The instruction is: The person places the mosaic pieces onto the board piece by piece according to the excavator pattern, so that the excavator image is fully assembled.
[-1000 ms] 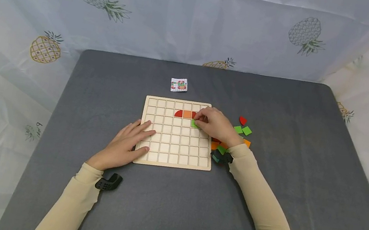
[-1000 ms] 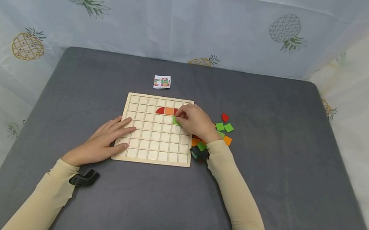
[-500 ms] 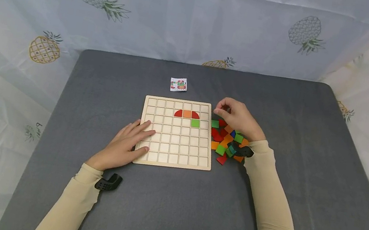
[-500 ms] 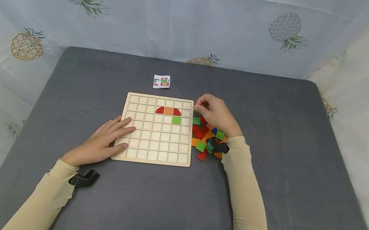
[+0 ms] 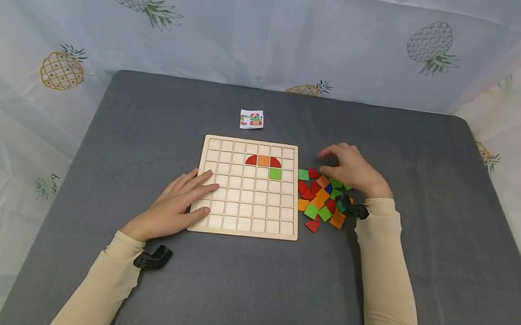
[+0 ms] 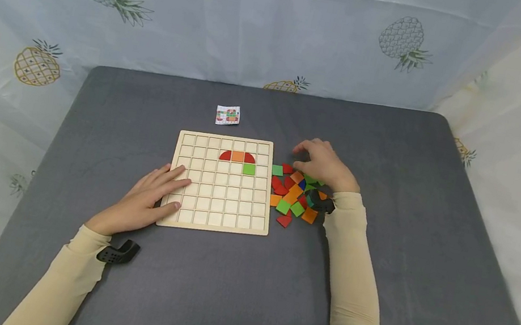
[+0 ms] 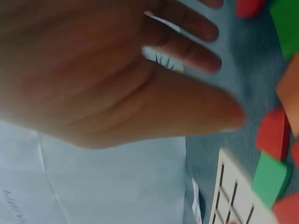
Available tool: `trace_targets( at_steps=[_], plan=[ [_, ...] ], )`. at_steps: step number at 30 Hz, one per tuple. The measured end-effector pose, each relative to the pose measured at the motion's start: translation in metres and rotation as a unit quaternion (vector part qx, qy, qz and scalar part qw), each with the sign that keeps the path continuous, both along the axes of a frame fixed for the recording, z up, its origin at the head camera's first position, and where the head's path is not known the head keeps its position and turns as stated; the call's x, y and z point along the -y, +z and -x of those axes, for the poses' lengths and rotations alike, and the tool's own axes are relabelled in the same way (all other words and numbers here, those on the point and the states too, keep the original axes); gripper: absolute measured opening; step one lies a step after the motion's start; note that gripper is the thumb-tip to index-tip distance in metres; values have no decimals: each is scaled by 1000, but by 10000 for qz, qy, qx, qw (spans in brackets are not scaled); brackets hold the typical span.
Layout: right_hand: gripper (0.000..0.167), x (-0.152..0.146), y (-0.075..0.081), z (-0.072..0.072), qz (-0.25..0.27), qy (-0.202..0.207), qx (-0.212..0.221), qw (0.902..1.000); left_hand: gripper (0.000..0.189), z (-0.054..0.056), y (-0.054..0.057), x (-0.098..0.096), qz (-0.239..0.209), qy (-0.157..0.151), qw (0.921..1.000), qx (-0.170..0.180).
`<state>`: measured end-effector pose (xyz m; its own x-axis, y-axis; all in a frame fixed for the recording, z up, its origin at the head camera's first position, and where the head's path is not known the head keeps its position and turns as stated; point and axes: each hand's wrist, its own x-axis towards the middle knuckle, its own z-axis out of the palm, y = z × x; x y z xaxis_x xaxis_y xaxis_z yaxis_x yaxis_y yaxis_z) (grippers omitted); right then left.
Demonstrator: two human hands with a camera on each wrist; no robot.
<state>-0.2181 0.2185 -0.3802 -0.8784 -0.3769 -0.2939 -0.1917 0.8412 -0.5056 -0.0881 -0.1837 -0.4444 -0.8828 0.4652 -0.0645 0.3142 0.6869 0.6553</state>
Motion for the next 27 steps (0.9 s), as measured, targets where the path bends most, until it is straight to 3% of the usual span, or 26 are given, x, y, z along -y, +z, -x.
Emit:
trace_targets(
  at_steps=[4,7,16,27],
  plan=[
    [48,-10,1,-1,-736,24,196,9971,58,0,0,0,6,-22,10000,-3],
    [51,-13,-2,0,-962,-106,319,9948,58,0,-1,0,19,-33,10000,-19],
    [40,-11,-25,12,-517,-686,-577,9946,58,0,-2,-1,37,10,10000,24],
    [43,-3,-28,11,-367,-489,-552,9966,57,1,-1,-1,26,-26,10000,-18]
  ],
)
